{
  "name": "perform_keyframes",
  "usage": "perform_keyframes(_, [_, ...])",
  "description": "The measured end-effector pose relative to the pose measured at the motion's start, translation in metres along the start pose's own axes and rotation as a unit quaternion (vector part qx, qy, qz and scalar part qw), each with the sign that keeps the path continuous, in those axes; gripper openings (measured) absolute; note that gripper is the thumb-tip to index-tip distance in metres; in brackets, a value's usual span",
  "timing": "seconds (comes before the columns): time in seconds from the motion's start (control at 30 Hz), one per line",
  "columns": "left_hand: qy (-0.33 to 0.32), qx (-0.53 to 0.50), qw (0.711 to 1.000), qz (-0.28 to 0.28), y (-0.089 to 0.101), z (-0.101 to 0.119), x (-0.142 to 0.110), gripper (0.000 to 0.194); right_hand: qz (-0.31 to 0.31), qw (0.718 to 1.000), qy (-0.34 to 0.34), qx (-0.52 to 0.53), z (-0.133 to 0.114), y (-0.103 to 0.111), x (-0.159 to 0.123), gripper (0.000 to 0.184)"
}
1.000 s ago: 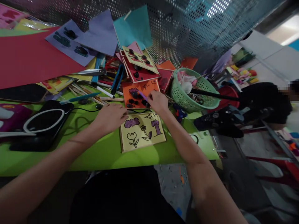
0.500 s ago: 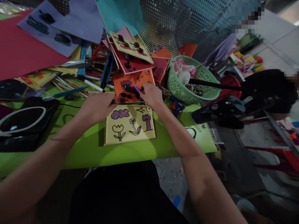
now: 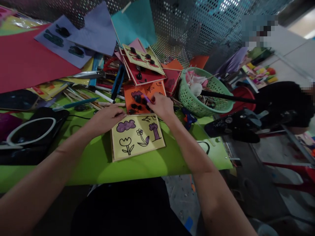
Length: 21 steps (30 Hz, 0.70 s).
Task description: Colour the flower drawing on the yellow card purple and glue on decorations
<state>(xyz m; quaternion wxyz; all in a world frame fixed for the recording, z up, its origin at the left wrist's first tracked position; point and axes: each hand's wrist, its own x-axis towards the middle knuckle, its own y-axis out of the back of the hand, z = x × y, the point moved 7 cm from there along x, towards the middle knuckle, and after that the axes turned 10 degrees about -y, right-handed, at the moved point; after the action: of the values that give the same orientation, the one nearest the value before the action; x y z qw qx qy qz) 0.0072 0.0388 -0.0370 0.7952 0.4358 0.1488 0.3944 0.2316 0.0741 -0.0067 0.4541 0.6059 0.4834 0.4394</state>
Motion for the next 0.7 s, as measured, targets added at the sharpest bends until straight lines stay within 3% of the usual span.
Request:
perform_keyframes(0.2, [-0.003, -0.041, 0.999, -0.004, 0.007, 0.013, -0.004, 0.033, -0.012, 1.000, -0.006, 0.015, 0.000, -0.003, 0.001, 0.013])
perform_keyframes(0.47, [0.054, -0.074, 0.996, -0.015, -0.003, -0.012, -0.002, 0.039, -0.018, 1.000, -0.010, 0.012, 0.002, -0.003, 0.006, 0.012])
perform_keyframes(0.7, [0.032, -0.042, 0.999, 0.015, 0.000, -0.009, -0.001, 0.040, -0.020, 1.000, -0.004, 0.005, 0.002, 0.001, 0.003, 0.018])
